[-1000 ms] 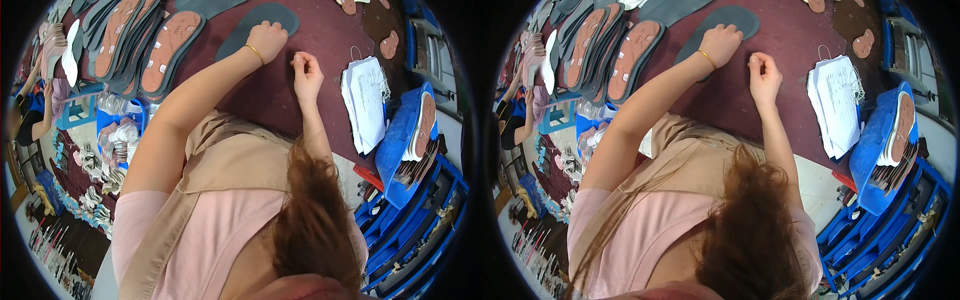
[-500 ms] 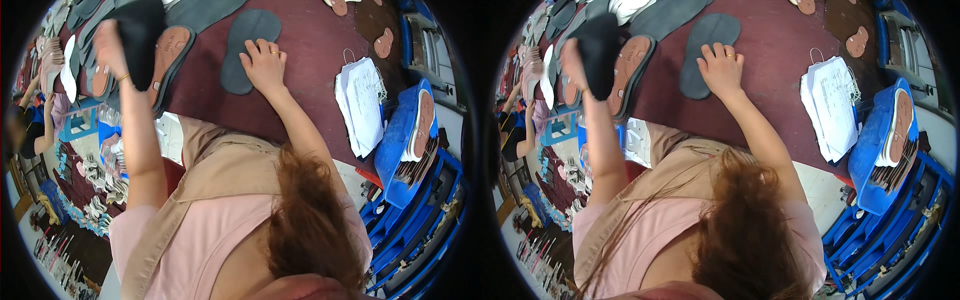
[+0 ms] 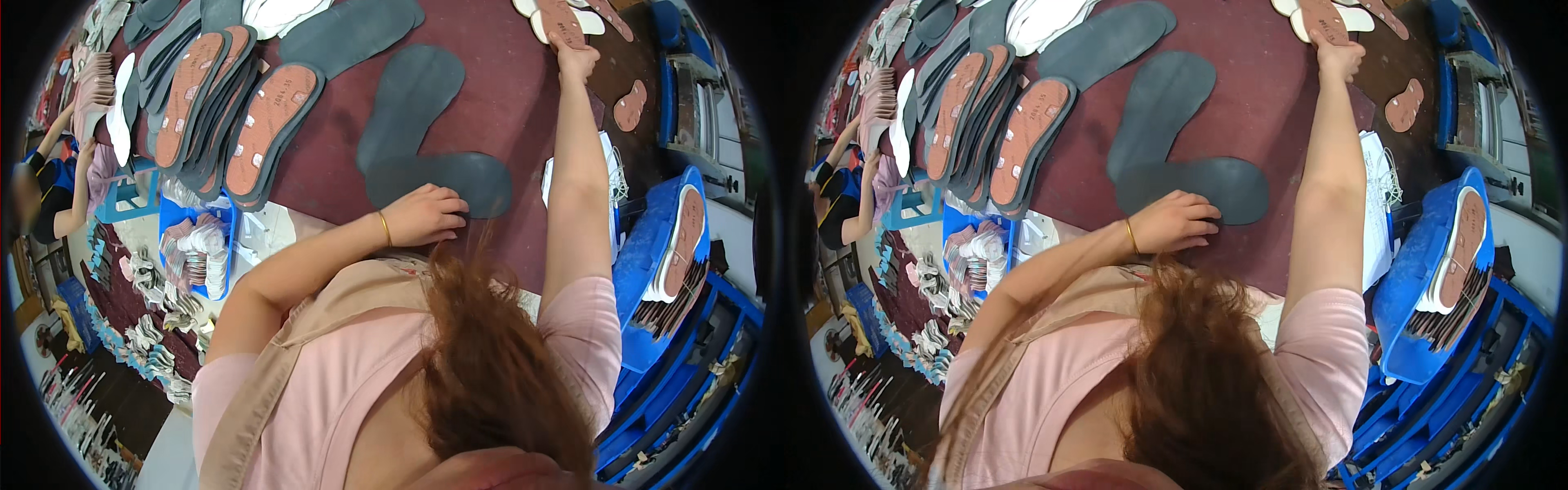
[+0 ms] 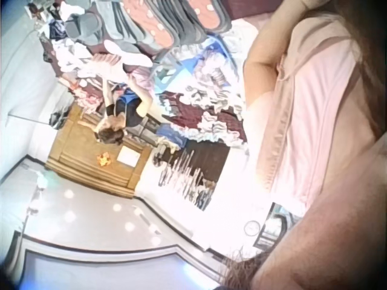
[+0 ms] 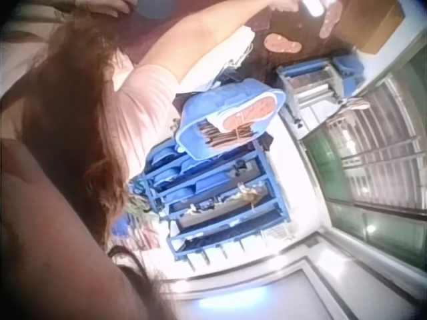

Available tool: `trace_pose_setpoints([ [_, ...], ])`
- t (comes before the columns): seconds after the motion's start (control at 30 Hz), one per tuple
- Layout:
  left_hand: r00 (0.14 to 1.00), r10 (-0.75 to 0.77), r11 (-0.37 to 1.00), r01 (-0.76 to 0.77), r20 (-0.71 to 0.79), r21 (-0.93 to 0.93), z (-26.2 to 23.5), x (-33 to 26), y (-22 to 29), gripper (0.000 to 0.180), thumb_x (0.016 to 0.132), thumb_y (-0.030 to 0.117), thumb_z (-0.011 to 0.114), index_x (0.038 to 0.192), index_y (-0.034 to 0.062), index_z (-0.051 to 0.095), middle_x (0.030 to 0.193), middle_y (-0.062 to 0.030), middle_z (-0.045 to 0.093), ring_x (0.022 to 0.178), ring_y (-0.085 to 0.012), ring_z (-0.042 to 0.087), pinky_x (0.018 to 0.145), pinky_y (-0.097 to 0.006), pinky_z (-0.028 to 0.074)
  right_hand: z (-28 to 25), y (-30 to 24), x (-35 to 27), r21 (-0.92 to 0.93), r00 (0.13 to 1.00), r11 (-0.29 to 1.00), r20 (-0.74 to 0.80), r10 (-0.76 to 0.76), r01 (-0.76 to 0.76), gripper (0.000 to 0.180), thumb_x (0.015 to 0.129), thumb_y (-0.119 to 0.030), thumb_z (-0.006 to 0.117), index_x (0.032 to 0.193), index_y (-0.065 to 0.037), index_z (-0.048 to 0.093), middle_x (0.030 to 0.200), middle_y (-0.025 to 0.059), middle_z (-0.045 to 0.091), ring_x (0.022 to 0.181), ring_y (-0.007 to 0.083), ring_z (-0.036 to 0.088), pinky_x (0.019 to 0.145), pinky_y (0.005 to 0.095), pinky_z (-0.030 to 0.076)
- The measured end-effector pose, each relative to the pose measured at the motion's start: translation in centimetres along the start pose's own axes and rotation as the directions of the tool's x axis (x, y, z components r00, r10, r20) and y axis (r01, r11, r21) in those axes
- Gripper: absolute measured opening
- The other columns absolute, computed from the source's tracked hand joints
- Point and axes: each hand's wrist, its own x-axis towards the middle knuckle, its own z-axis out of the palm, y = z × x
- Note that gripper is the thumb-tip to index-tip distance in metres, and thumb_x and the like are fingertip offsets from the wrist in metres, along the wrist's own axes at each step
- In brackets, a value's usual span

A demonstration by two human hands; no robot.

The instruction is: The worker is assembling or quality-checking shoe insole components by matching top and bottom pieces and stacking them.

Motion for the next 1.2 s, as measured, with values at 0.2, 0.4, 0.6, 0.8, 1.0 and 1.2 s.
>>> trace_pose_setpoints([
  [0.2,0.783,0.197,0.965,-0.05,-0.59,0.256,-8.0,4.1,-0.4,0.059,0.065,0.021,0.078,0.121,0.0156,0.059,0.125,-0.0104,0.056,0.113,-0.0302,0.054,0.09,-0.042,0.045,-9.8,-5.0,-11.5,0.595,0.854,0.628,-0.227,-0.468,0.502,0.036,0.077,-0.006,0.079,0.102,0.002,0.055,0.096,0.0103,0.064,0.081,0.0135,0.063,0.078,0.0258,0.053],
  [0.4,0.877,-0.286,0.955,0.293,-0.387,-0.041,-12.9,-3.2,-2.2,0.055,0.073,0.015,0.079,0.125,0.0103,0.06,0.138,-0.0137,0.045,0.116,-0.0311,0.054,0.093,-0.04,0.048,-15.7,-1.9,-24.7,0.807,0.806,0.37,0.555,-0.206,-0.461,0.026,0.087,-0.011,0.069,0.107,0.0,0.058,0.09,0.0063,0.065,0.066,0.0098,0.057,0.052,0.0227,0.045],
  [0.6,0.827,-0.468,0.858,0.34,-0.313,-0.384,-6.5,-5.8,-0.7,0.046,0.072,0.009,0.079,0.116,0.0066,0.063,0.115,-0.0087,0.061,0.098,-0.0194,0.061,0.08,-0.031,0.054,-16.1,4.8,-29.4,0.668,0.818,0.511,0.558,0.136,-0.541,0.024,0.088,-0.017,0.069,0.103,-0.001,0.058,0.082,0.0032,0.064,0.063,0.0078,0.055,0.051,0.0213,0.043],
  [0.8,0.86,-0.369,0.907,0.417,-0.352,0.067,-6.7,-6.2,-1.1,0.058,0.067,0.017,0.078,0.121,0.0109,0.058,0.102,-0.001,0.067,0.096,-0.0242,0.056,0.085,-0.036,0.041,-16.0,7.3,-29.7,0.424,0.906,0.854,0.406,0.119,-0.301,0.028,0.081,-0.017,0.077,0.1,0.002,0.068,0.077,0.0007,0.063,0.064,0.006,0.054,0.058,0.0202,0.044],
  [1.0,0.857,-0.422,0.861,0.481,-0.298,0.165,-6.1,-6.2,-1.0,0.06,0.068,0.02,0.078,0.124,0.0119,0.058,0.103,-0.003,0.065,0.098,-0.0236,0.055,0.086,-0.037,0.041,-15.3,7.5,-29.5,0.337,0.94,0.917,0.328,0.099,-0.214,0.023,0.077,-0.013,0.079,0.093,0.001,0.071,0.076,0.0002,0.064,0.063,0.0046,0.053,0.057,0.0192,0.044],
  [1.2,0.869,-0.488,0.743,0.464,-0.085,0.481,-7.7,-1.6,2.2,0.048,0.072,0.024,0.074,0.118,0.016,0.06,0.115,-0.0047,0.056,0.102,-0.0246,0.052,0.085,-0.038,0.041,-15.8,6.3,-29.4,0.294,0.926,0.912,0.33,0.185,-0.287,0.025,0.075,-0.015,0.08,0.092,0.0,0.072,0.072,0.0016,0.064,0.056,0.0047,0.05,0.047,0.0195,0.041],
])
